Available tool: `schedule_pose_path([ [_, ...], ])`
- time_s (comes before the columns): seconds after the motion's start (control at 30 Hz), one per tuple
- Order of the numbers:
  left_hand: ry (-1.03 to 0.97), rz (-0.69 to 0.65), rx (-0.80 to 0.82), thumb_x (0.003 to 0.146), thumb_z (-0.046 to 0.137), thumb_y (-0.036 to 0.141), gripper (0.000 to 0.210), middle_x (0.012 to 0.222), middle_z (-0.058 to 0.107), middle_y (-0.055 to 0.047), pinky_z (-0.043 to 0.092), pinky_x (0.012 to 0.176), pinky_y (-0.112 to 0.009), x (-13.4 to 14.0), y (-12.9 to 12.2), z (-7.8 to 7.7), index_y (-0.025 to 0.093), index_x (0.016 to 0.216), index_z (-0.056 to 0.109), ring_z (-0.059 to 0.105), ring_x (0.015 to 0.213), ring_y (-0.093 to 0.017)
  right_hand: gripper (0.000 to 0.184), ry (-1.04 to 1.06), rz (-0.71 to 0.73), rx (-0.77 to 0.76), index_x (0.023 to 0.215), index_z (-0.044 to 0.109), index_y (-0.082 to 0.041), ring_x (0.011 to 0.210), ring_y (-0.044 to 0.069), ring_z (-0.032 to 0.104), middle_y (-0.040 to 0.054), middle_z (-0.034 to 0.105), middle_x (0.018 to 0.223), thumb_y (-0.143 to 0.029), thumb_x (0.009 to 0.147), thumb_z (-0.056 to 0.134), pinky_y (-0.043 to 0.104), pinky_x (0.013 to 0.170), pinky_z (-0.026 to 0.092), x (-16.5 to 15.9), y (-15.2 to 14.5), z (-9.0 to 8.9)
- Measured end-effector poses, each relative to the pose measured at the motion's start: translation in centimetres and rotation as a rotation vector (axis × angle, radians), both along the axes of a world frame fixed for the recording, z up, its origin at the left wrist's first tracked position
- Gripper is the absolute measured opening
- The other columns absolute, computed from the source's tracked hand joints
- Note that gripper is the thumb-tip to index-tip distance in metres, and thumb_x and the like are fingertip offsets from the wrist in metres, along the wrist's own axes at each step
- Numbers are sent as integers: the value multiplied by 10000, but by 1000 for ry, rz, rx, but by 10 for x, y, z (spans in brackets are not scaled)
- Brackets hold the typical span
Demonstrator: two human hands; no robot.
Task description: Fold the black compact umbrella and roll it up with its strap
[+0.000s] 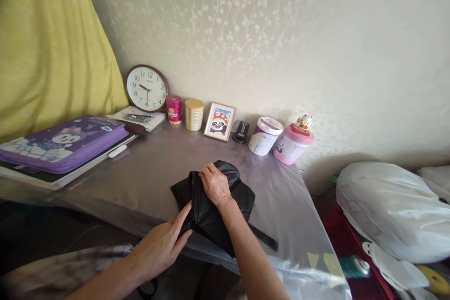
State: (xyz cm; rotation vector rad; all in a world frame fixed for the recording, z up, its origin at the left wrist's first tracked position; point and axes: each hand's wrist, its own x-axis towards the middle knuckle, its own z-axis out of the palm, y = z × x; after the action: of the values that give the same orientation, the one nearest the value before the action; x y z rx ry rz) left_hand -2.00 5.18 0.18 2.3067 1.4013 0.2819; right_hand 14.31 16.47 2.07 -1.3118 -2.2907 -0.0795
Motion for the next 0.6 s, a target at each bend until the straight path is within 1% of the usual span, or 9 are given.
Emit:
schedule_pose_path([
  [0.07, -9, 30, 8, 930, 285, 312, 642, 862, 673, -83, 447, 653, -269, 1, -1, -1, 147, 1413, -106, 642, 736, -199, 194, -60, 12, -11, 914, 586, -214, 853, 133, 577, 44, 577, 971, -247, 923, 395, 221, 745, 461, -1, 1, 1],
  [0.13, -1, 25, 17, 929, 300, 303, 675, 835, 667, -60, 444, 642, -256, 2, -1, -1, 176, 1401, -165, 638, 706, -184, 172, -111, 17, -13, 907, 590, -213, 839, 132, 576, 42, 573, 970, -245, 913, 420, 218, 734, 460, 0, 1, 2],
  [0.17, 17, 10, 25, 928, 302, 294, 662, 835, 661, -53, 444, 644, -254, 3, -1, -1, 206, 1406, -148, 637, 704, -180, 161, -132, 16, -12, 903, 591, -212, 831, 132, 575, 41, 572, 968, -242, 908, 433, 219, 727, 460, 0, 1, 2],
  [0.27, 91, -47, 51, 929, 289, 279, 581, 863, 643, -51, 448, 641, -258, 3, 0, -1, 302, 1420, -21, 638, 712, -181, 139, -182, 15, -17, 885, 598, -212, 797, 131, 576, 36, 573, 953, -242, 895, 463, 219, 702, 461, 0, 3, 1],
  [0.33, 112, -58, 60, 930, 278, 284, 550, 869, 638, -49, 451, 636, -262, 3, 1, -2, 335, 1416, 27, 640, 717, -184, 137, -187, 18, -28, 877, 605, -216, 788, 130, 580, 34, 578, 943, -244, 891, 472, 217, 694, 465, -1, 4, 2],
  [0.4, 112, -48, 52, 929, 280, 296, 549, 860, 643, -47, 454, 641, -263, 4, 1, -2, 334, 1416, 30, 641, 724, -185, 151, -153, 29, -38, 905, 607, -221, 796, 129, 587, 34, 584, 950, -241, 897, 458, 216, 698, 474, -1, 3, 3],
  [0.47, 114, -33, 38, 930, 277, 301, 549, 846, 650, -49, 454, 648, -262, 4, 1, -1, 310, 1420, 30, 642, 724, -185, 187, -74, 47, -25, 977, 597, -219, 850, 133, 591, 42, 585, 1001, -233, 911, 422, 224, 740, 484, 1, -3, 6],
  [0.53, 113, -25, 39, 933, 265, 303, 537, 846, 654, -55, 454, 645, -267, 5, 1, -1, 295, 1423, 43, 643, 718, -188, 228, 29, 60, 15, 1039, 583, -214, 937, 143, 580, 56, 577, 1067, -227, 922, 388, 249, 821, 482, 5, -15, 8],
  [0.6, 109, -24, 51, 935, 255, 309, 521, 846, 653, -56, 452, 638, -265, 5, 0, -2, 296, 1422, 70, 642, 705, -186, 243, 110, 68, 59, 1051, 587, -210, 995, 158, 566, 69, 577, 1091, -225, 922, 381, 291, 896, 463, 13, -32, 8],
])
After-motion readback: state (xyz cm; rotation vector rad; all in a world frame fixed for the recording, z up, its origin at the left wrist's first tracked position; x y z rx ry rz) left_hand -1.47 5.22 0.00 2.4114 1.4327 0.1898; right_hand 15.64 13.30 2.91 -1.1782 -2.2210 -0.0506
